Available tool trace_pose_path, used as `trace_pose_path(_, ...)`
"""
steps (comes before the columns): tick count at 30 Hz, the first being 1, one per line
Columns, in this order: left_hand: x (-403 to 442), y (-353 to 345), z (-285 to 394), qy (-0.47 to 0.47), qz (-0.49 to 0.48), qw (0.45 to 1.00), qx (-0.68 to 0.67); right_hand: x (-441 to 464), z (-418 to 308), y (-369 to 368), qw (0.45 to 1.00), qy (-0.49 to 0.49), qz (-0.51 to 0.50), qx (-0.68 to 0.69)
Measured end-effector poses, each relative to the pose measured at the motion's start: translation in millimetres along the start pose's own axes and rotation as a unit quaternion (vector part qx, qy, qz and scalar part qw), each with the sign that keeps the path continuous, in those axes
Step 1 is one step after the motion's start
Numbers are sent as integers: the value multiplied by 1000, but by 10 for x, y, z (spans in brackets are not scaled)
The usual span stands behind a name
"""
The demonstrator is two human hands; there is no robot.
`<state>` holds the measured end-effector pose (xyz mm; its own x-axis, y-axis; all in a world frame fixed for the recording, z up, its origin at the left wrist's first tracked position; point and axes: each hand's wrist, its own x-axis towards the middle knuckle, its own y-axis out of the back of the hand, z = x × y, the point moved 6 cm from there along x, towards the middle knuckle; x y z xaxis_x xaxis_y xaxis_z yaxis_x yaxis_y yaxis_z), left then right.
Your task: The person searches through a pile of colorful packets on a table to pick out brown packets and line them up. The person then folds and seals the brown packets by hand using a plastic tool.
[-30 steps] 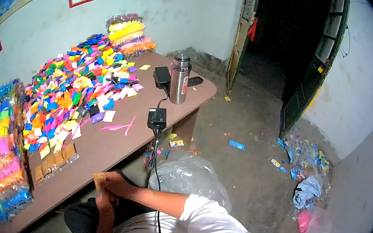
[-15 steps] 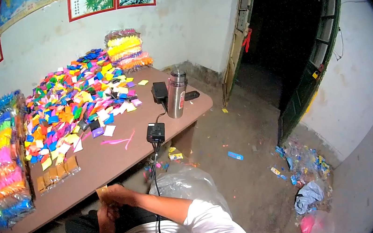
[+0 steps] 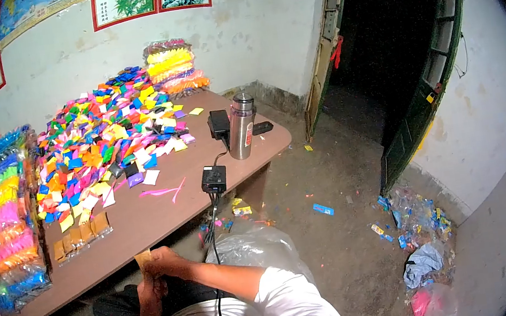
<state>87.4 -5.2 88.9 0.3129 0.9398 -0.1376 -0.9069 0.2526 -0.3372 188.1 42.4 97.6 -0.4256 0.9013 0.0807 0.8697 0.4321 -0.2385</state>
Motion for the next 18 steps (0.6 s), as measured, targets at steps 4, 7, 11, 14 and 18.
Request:
trace_pose_path(4, 37, 64, -63, -9, -1, 1000, -12, -90, -172, -108, 998, -33, -23, 45)
trace_pose_path(7, 39, 47, -66, -27, -14, 999, -15, -62, -221, -91, 1000, 10, -16, -2)
trace_pose_path(11, 26, -44, 56, -23, 11, 999, 26, -101, -290, -120, 998, -55, -38, 15)
trace_pose_path(14, 54, -35, 20, -22, -2, 1000, 16, -112, -348, -112, 998, -44, -33, 16)
trace_pose_path(18, 106, -52, -39, -12, -1, 1000, -28, 13, -56, 73, 995, -87, 22, -39)
